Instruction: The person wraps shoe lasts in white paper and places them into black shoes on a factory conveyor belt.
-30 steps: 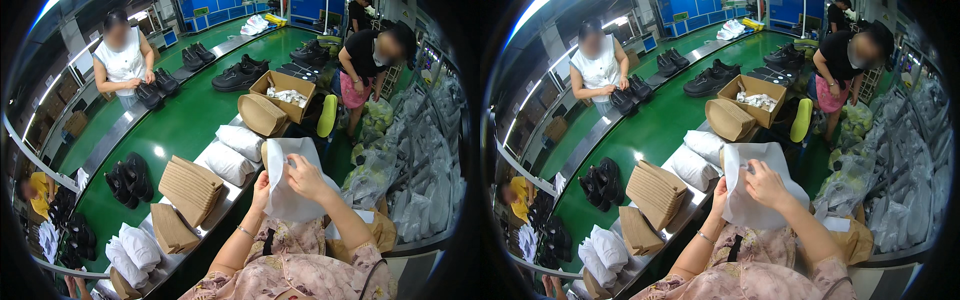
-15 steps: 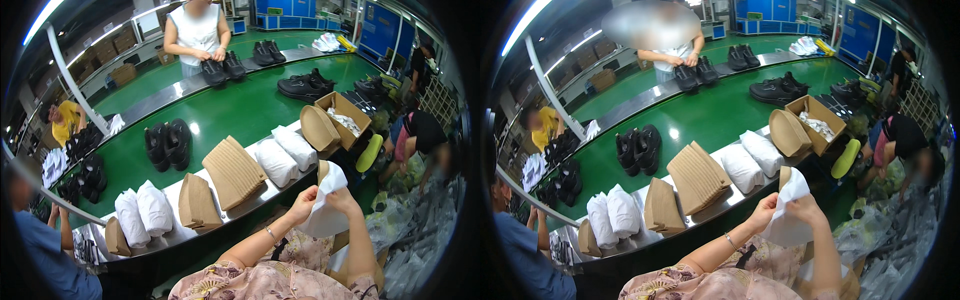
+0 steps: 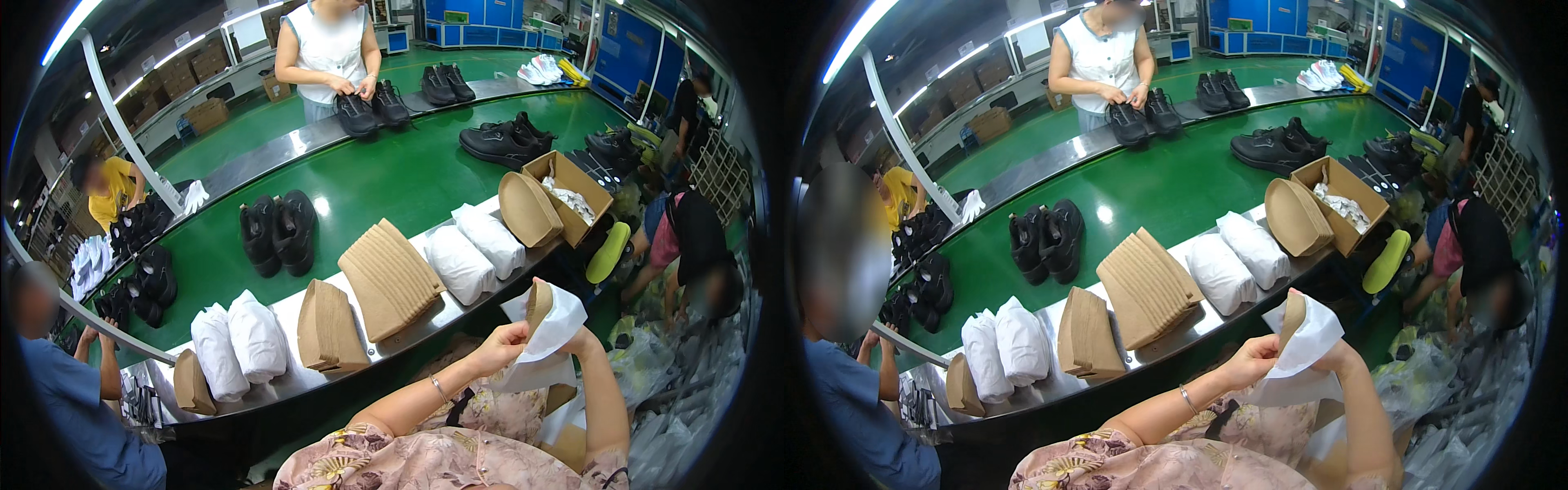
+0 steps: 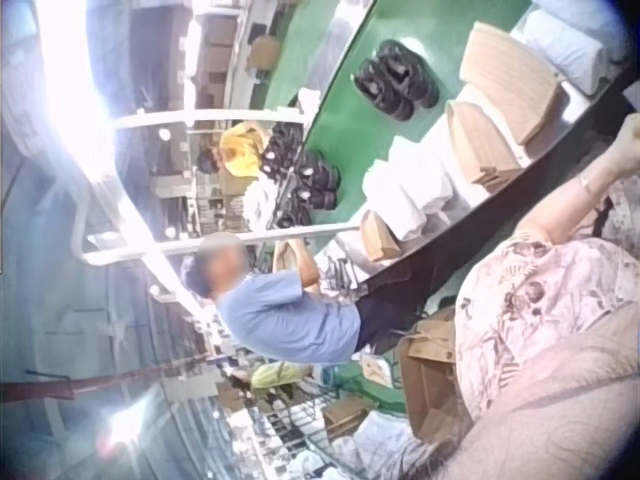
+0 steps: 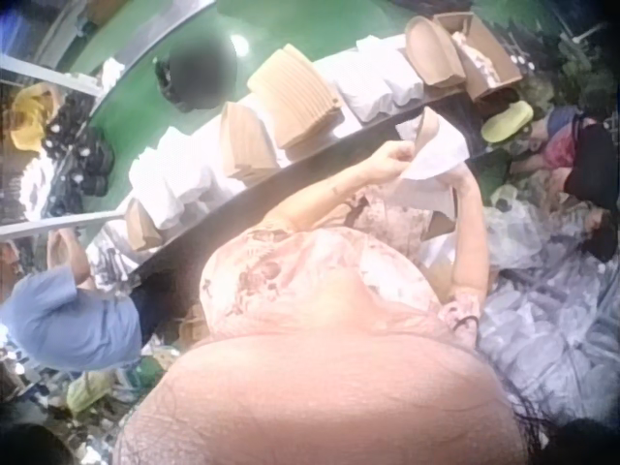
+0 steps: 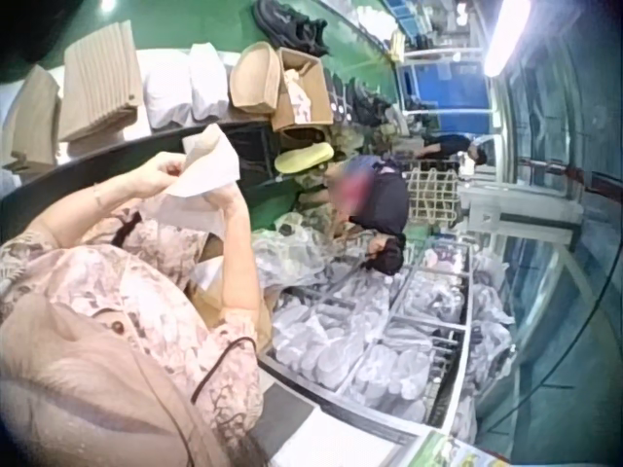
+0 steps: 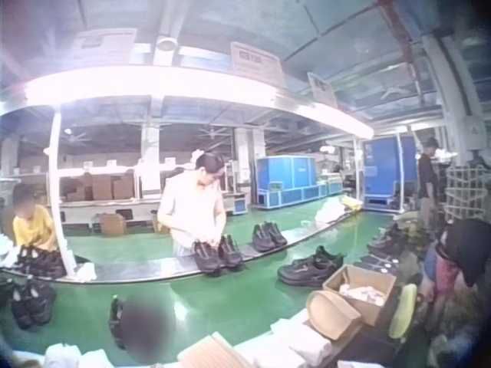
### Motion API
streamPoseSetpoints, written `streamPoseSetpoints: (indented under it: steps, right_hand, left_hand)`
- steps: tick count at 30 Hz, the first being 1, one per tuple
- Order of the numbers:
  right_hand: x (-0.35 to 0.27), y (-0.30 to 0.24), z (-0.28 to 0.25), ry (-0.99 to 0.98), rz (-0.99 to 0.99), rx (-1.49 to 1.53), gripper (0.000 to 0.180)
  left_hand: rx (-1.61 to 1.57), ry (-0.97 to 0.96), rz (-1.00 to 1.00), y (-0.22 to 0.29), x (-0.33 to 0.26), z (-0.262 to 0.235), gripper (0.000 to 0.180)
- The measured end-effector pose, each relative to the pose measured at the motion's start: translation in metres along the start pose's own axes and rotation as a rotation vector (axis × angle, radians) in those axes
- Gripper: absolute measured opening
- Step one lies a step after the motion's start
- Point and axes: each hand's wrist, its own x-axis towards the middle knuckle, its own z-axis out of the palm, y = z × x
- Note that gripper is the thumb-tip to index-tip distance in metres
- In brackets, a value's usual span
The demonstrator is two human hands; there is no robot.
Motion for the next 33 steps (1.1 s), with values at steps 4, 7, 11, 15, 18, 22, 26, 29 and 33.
streamPoseSetpoints:
  steps: [4,7,11,15,18,22,26,29,33]
  right_hand:
    - [-0.005,0.004,0.002,-0.031,0.066,0.175,0.047]
    - [-0.013,0.022,0.001,0.009,0.339,0.287,0.046]
    - [-0.011,0.022,-0.01,0.142,0.223,-0.315,0.07]
    - [-0.001,-0.003,0.0,0.373,0.465,-0.785,0.11]
    - [0.003,0.013,0.02,0.452,0.385,-0.829,0.098]
    - [-0.001,0.013,0.031,0.453,0.466,-0.867,0.103]
    - [-0.008,-0.006,0.036,0.43,0.437,-0.74,0.112]
    - [-0.014,-0.012,0.039,0.386,0.394,-0.717,0.111]
    - [-0.005,-0.007,0.032,0.461,0.359,-0.631,0.111]
  left_hand:
    - [0.044,-0.003,0.061,0.0,-0.005,0.001,0.013]
    - [0.061,-0.041,0.082,0.002,-0.004,0.005,0.018]
    - [0.434,0.202,0.203,0.044,0.002,0.008,0.038]
    - [1.375,0.49,0.579,0.087,0.006,0.062,0.064]
    - [1.46,0.632,0.577,0.059,0.031,0.063,0.056]
    - [1.365,0.677,0.64,0.041,0.051,0.026,0.039]
    - [1.277,0.59,0.587,0.058,0.051,0.004,0.015]
    - [0.909,0.52,0.421,0.067,0.056,-0.004,0.01]
    - [1.156,0.739,0.454,0.072,0.059,-0.007,0.008]
